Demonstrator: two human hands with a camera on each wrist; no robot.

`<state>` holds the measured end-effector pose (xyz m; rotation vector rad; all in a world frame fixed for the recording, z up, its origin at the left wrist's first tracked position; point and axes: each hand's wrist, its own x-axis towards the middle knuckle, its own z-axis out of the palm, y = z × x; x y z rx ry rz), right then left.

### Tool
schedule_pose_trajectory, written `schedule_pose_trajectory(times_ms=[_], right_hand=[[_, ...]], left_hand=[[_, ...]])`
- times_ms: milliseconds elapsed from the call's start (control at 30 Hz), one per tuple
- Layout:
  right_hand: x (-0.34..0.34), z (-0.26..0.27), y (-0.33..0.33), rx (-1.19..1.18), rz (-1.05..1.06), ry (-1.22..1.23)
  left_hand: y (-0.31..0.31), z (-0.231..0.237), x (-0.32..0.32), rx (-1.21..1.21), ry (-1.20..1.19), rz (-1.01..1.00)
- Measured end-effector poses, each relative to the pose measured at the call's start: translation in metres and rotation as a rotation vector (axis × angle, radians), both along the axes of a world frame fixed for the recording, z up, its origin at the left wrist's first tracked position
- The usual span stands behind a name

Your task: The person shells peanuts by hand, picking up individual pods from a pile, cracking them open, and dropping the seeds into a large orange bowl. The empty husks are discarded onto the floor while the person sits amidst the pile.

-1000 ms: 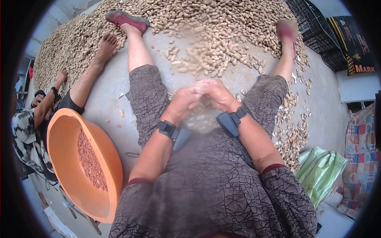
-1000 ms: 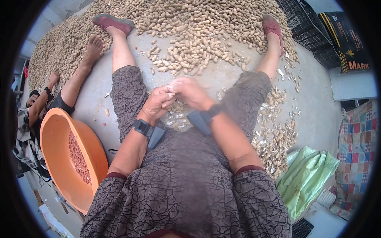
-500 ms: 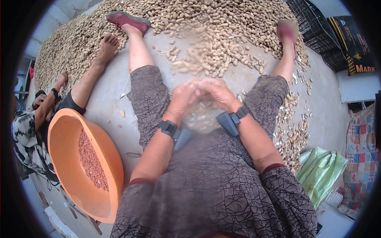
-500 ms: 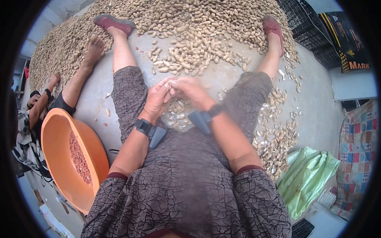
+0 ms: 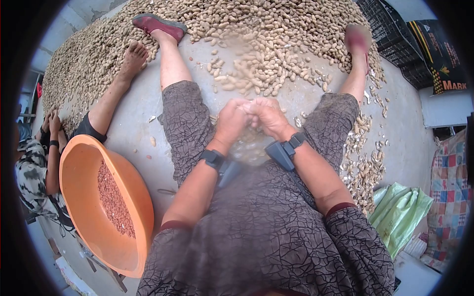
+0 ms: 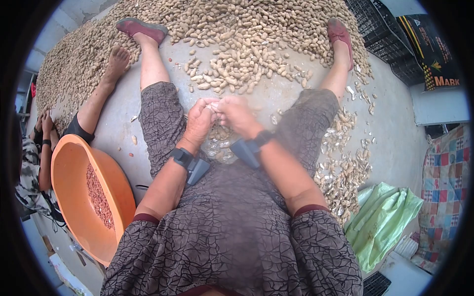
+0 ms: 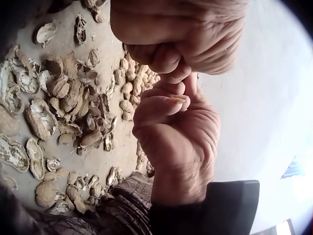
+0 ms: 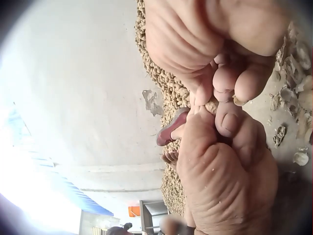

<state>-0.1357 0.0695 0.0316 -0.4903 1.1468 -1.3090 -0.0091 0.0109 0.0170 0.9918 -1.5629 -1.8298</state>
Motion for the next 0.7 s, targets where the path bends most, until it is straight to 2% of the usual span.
schedule_pose_trajectory(times_ms=[67, 200, 300, 367, 400, 467, 500, 567, 600, 667, 700], right_hand=[[0.004, 0.004, 0.0, 0.043, -0.051, 0.087], [0.01, 0.011, 0.001, 0.003, -0.07, 0.118], [0.013, 0.014, 0.0, -0.004, -0.07, 0.153], [0.016, 0.013, -0.001, -0.081, -0.091, 0.132], [0.016, 0.012, -0.001, -0.081, -0.091, 0.132], [0.015, 0.01, -0.002, -0.163, -0.091, 0.209], [0.015, 0.011, -0.002, -0.164, -0.09, 0.209], [0.016, 0.016, 0.0, -0.181, -0.062, 0.361], [0.017, 0.023, 0.002, -0.182, -0.062, 0.361], [0.018, 0.037, 0.006, -0.224, 0.034, 0.833], [0.016, 0.034, 0.005, -0.224, 0.035, 0.832]], left_hand=[[0.001, 0.001, -0.002, 0.078, 0.066, 0.034], [0.0, -0.003, -0.003, 0.057, 0.043, 0.079], [-0.004, -0.013, 0.0, -0.039, -0.021, 0.065], [-0.011, -0.039, 0.001, -0.354, -0.069, 0.055], [-0.009, -0.027, 0.001, -0.355, -0.069, 0.056], [-0.004, 0.008, 0.003, 0.218, 0.183, 0.036], [-0.005, 0.007, 0.003, 0.217, 0.184, 0.038], [-0.009, 0.003, 0.004, 0.591, 0.393, 0.076], [-0.01, -0.001, 0.005, 0.591, 0.394, 0.076], [-0.01, -0.011, 0.009, 0.63, 0.461, -0.017], [-0.01, -0.008, 0.008, 0.63, 0.461, -0.016]])
